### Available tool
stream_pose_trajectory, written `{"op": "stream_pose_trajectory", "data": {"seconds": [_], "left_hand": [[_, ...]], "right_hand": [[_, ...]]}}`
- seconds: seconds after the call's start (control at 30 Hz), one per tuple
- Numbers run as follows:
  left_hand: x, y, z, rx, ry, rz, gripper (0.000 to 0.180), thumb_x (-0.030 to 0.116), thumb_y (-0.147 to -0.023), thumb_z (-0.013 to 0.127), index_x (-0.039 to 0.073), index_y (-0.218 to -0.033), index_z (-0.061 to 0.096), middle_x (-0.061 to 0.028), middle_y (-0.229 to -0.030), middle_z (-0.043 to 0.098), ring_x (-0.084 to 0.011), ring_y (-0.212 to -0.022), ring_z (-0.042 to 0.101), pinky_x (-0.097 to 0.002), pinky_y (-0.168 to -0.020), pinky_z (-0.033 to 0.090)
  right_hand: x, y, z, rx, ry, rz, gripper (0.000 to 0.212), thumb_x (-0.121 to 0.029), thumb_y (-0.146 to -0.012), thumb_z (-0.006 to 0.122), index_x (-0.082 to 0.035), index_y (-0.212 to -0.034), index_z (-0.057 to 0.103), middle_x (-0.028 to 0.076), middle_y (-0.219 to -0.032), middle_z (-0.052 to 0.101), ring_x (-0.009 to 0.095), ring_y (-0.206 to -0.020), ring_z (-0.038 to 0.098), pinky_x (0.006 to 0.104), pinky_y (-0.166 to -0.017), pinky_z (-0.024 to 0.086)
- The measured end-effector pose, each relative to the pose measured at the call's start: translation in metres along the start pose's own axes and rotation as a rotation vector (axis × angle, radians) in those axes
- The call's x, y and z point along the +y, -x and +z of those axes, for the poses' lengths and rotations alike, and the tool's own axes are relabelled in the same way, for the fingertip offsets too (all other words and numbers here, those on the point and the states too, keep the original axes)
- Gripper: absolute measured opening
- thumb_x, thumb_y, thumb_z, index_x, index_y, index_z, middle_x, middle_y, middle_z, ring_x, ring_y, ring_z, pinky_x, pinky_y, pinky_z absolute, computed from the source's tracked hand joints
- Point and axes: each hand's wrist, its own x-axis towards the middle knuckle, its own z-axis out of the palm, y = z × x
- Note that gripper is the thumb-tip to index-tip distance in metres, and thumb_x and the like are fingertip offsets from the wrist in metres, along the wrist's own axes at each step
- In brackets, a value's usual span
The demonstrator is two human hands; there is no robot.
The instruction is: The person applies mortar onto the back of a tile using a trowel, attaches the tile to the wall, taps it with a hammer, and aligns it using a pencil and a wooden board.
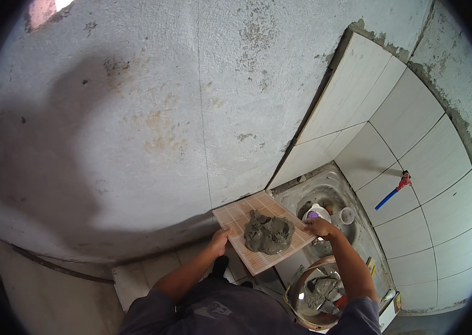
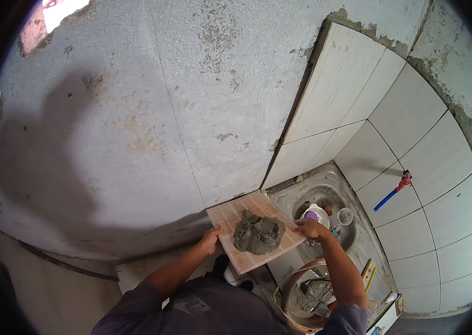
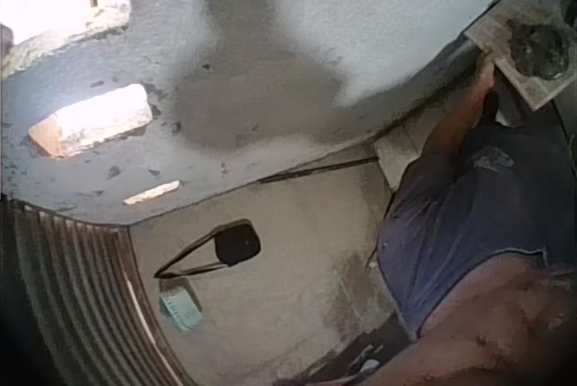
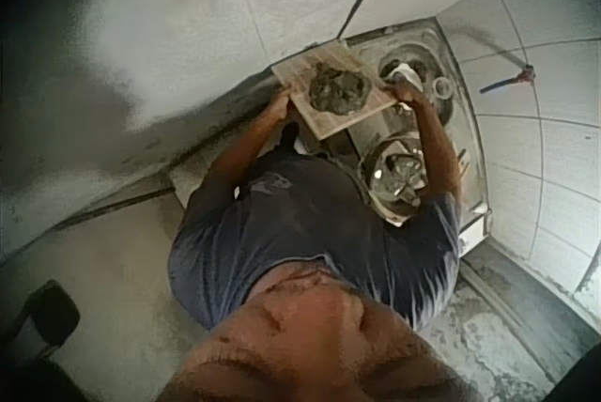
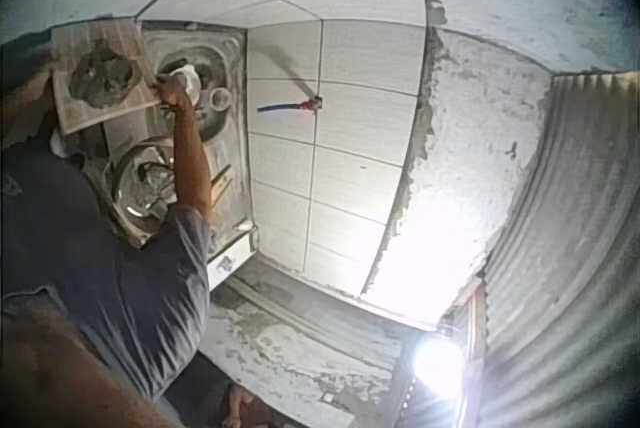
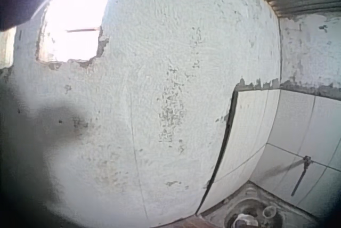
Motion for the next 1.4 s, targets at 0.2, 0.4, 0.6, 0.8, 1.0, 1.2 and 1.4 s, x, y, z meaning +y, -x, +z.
{"op": "stream_pose_trajectory", "data": {"seconds": [0.2,0.4,0.6,0.8,1.0,1.2,1.4], "left_hand": [[0.006,-0.01,-0.002,0.005,0.019,-0.043,0.038,0.022,-0.092,0.045,-0.007,-0.116,0.047,-0.0153,-0.112,0.055,-0.0268,-0.101,0.055,-0.0399,-0.087,0.045],[0.005,-0.032,-0.013,-0.086,0.212,-0.049,0.038,0.022,-0.093,0.041,-0.007,-0.117,0.044,-0.0173,-0.112,0.056,-0.028,-0.1,0.057,-0.0411,-0.089,0.045],[0.02,-0.055,-0.023,-0.148,0.414,-0.111,0.027,0.019,-0.092,0.04,-0.001,-0.106,0.051,-0.0124,-0.096,0.062,-0.0231,-0.083,0.062,-0.0317,-0.074,0.05],[0.045,-0.061,-0.018,-0.108,0.51,-0.052,0.023,0.014,-0.09,0.04,0.0,-0.096,0.057,-0.0082,-0.084,0.064,-0.0171,-0.074,0.063,-0.0264,-0.059,0.052],[0.073,-0.055,-0.014,-0.161,0.581,-0.049,0.027,0.016,-0.09,0.04,-0.002,-0.1,0.057,-0.0169,-0.083,0.064,-0.0186,-0.065,0.064,-0.0229,-0.049,0.053],[0.093,-0.054,0.001,-0.065,0.681,-0.035,0.034,0.016,-0.093,0.028,-0.001,-0.102,0.056,-0.0159,-0.086,0.063,-0.0204,-0.065,0.064,-0.0245,-0.052,0.055],[0.096,-0.059,-0.002,-0.037,0.695,-0.017,0.034,0.02,-0.093,0.03,0.002,-0.103,0.057,-0.0118,-0.088,0.064,-0.0224,-0.069,0.065,-0.0267,-0.053,0.056]], "right_hand": [[-0.008,-0.008,-0.008,0.013,-0.058,-0.037,0.044,-0.016,-0.078,0.062,0.005,-0.116,0.054,0.011,-0.095,0.06,0.017,-0.082,0.056,0.0289,-0.07,0.045],[-0.024,-0.013,-0.022,-0.054,-0.342,-0.092,0.043,-0.013,-0.077,0.06,0.004,-0.116,0.053,0.012,-0.093,0.06,0.019,-0.073,0.059,0.0313,-0.058,0.052],[-0.054,-0.008,-0.037,-0.14,-0.737,-0.133,0.056,-0.021,-0.081,0.054,0.005,-0.128,0.038,0.012,-0.112,0.054,0.018,-0.088,0.057,0.0313,-0.062,0.052],[-0.089,-0.01,-0.021,-0.069,-0.828,-0.313,0.067,-0.048,-0.082,0.057,-0.001,-0.126,0.04,0.01,-0.113,0.053,0.02,-0.104,0.051,0.039,-0.08,0.046],[-0.127,-0.03,0.015,0.316,-0.855,-0.443,0.075,-0.039,-0.077,0.068,0.001,-0.13,0.034,0.009,-0.105,0.051,0.021,-0.103,0.05,0.0398,-0.085,0.043],[-0.15,-0.064,0.042,0.459,-0.858,-0.515,0.096,-0.026,-0.07,0.077,0.004,-0.138,0.016,0.015,-0.105,0.048,0.022,-0.097,0.051,0.0257,-0.063,0.048],[-0.172,-0.086,0.087,0.68,-0.997,-0.46,0.108,-0.032,-0.07,0.077,-0.003,-0.141,0.001,0.023,-0.126,0.036,0.031,-0.105,0.049,0.0325,-0.064,0.051]]}}
